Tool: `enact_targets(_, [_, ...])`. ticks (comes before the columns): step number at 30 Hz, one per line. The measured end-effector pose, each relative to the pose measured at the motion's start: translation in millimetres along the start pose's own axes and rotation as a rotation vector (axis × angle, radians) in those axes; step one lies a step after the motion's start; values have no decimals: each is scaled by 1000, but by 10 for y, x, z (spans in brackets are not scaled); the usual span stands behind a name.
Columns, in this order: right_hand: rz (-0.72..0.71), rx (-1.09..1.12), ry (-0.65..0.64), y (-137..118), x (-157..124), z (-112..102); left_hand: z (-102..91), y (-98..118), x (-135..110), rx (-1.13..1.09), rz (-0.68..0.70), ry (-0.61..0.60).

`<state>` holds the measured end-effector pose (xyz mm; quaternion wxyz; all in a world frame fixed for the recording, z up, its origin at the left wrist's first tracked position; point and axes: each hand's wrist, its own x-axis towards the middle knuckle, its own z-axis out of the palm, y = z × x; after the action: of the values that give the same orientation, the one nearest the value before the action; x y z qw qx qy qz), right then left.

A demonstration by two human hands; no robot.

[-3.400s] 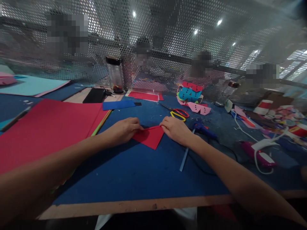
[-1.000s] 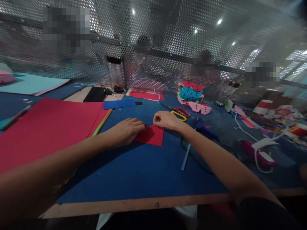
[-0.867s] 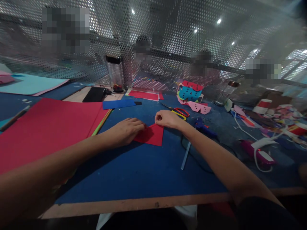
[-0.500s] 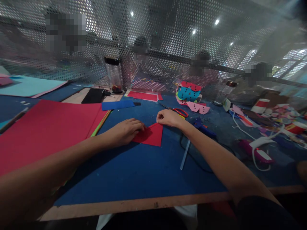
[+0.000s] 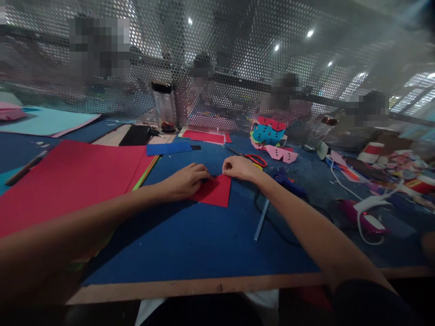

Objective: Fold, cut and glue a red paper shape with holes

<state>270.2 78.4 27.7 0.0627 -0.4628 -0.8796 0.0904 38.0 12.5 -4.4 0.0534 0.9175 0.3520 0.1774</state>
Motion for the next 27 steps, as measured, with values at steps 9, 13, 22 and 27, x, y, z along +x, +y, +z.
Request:
enact_targets(9, [-2, 10, 15, 22, 11, 32, -56, -11, 23, 33, 43, -17])
enact_targets(13, [-6, 14, 16, 24, 10, 33, -108, 11, -44, 32, 62, -26])
enact_targets(22, [-18, 13, 31, 15, -9, 33, -117, -79, -200, 39, 77, -4])
enact_targets(27, [-23, 16, 27, 24, -3, 37, -176, -51, -304, 29, 73, -12])
